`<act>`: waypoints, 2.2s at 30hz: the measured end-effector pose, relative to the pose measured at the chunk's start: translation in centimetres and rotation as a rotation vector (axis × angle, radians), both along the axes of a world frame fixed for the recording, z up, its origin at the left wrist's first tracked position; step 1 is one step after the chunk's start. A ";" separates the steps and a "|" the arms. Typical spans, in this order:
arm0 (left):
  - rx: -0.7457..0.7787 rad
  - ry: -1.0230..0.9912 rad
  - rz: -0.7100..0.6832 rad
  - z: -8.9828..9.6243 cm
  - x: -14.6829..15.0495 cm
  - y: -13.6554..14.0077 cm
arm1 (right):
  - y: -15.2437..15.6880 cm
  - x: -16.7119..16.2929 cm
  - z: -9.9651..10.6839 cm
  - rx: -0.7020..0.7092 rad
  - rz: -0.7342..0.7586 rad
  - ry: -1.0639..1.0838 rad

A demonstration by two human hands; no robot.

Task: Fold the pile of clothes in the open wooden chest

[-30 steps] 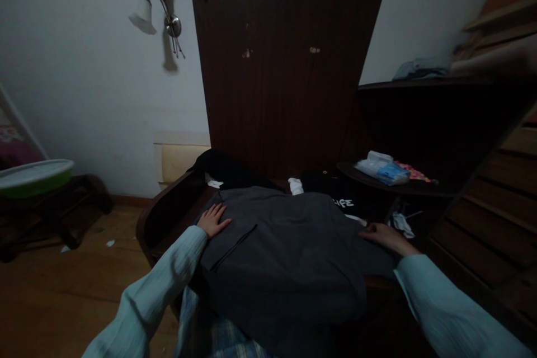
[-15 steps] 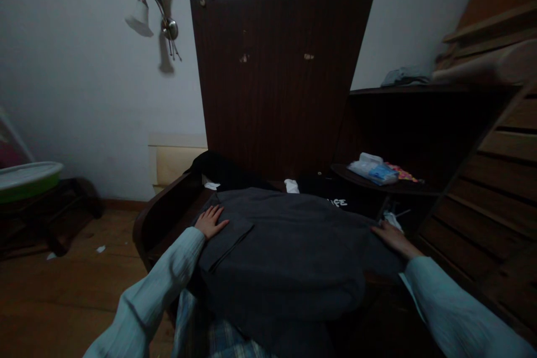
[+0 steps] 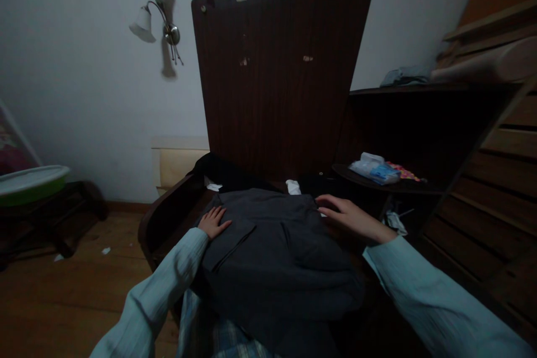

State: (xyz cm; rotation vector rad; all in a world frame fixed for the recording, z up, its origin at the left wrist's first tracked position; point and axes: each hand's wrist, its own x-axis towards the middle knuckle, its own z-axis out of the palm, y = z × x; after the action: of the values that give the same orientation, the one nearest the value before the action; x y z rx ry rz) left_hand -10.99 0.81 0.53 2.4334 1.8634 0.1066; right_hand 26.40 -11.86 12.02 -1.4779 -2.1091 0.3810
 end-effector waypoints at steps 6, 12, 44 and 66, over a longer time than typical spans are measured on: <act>-0.083 0.078 0.001 2.0 0.3 0.3 | -1.0 3.9 -4.9 -0.145 -0.026 -0.042; -0.051 0.129 -0.072 6.0 6.2 -0.8 | -2.6 3.9 -7.5 -0.143 0.019 -0.135; 0.151 -0.249 -0.436 -1.0 16.7 -3.2 | 1.6 3.3 -6.9 -0.032 -0.211 -0.163; 0.262 -0.510 -0.370 -0.1 16.1 -4.0 | -6.0 2.1 -15.0 0.330 -0.488 0.065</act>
State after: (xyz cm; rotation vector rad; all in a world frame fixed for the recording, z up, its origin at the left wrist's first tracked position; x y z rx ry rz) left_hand 5.13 -3.20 0.45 2.5359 1.2312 0.8980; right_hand 28.47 -17.81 -2.96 -1.6767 -1.5912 -0.0971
